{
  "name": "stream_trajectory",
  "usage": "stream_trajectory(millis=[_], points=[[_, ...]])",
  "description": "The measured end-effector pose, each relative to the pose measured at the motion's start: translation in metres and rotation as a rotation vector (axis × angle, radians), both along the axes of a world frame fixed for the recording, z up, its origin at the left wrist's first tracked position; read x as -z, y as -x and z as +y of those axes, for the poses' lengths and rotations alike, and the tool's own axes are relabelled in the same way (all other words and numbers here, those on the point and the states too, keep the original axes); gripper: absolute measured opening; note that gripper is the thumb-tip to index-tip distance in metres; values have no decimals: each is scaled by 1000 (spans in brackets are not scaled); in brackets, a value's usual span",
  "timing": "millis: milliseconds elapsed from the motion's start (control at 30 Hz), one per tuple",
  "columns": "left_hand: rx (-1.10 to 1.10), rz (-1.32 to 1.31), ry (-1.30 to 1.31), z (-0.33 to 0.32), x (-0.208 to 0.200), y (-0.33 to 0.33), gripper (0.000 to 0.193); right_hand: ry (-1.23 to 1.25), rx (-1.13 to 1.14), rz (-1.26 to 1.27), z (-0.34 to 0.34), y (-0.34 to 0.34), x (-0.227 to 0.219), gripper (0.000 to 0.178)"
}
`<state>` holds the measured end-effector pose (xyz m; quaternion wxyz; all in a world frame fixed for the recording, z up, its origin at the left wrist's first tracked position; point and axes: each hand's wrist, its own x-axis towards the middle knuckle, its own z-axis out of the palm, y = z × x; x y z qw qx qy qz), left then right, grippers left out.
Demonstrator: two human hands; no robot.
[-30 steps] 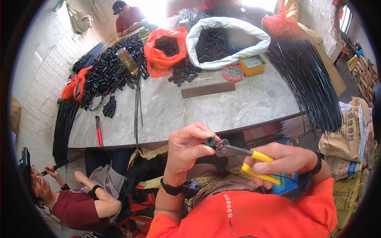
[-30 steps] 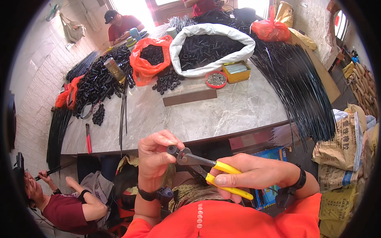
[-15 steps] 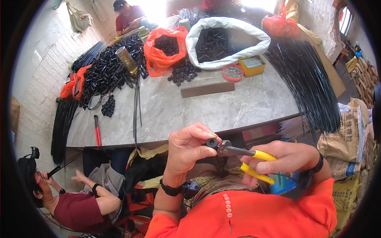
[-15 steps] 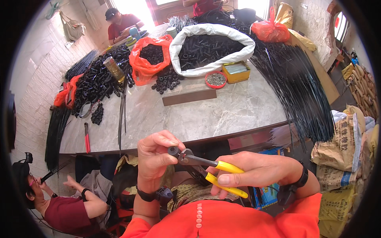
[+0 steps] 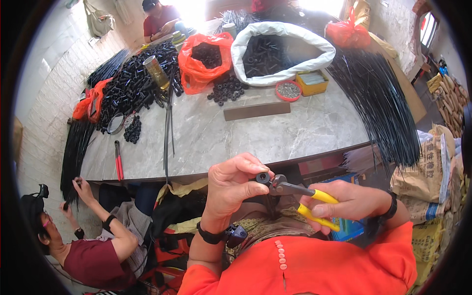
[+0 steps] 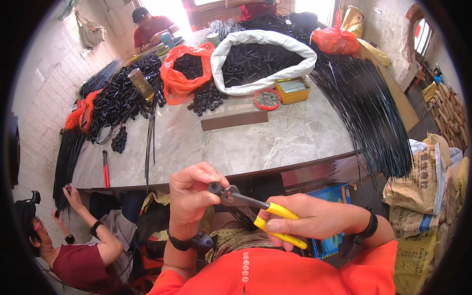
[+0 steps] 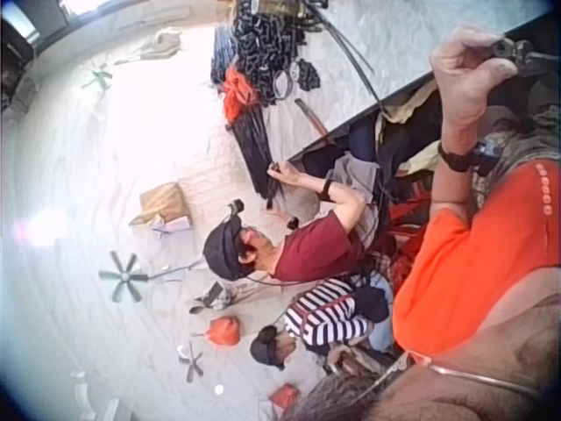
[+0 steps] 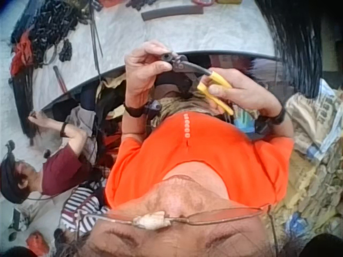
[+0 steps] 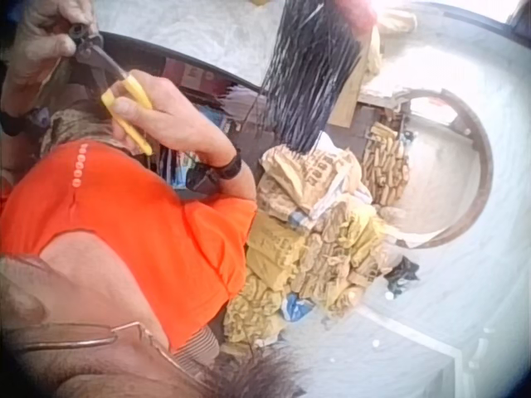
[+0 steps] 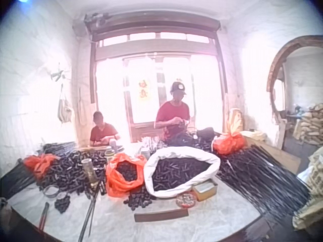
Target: The recorder uses pliers and hands to assemble small plastic connectors and wire ribs for umbrellas.
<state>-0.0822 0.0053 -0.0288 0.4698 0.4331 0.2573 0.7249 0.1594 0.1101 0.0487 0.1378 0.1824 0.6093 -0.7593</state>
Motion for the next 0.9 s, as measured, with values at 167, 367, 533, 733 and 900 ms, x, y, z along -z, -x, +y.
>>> stream_trajectory(millis=[167, 367, 533, 733, 900], points=[[-39, -2, -6, 1, 4, -1, 30, -203, 46, 24, -14, 3, 6, 26], [-81, -21, -6, -2, 11, 2, 32, -355, 14, -34, -4, 6, -3, 27], [-236, 51, -21, -8, 16, -2, 31, -565, 151, -66, 22, 15, 4, 37], [-245, 113, -30, -15, 9, -1, 30, -1495, 356, -55, 91, 22, 97, 35], [-172, -16, -2, -16, 5, 2, 32, -1758, 381, -143, 151, 3, 145, 37]])
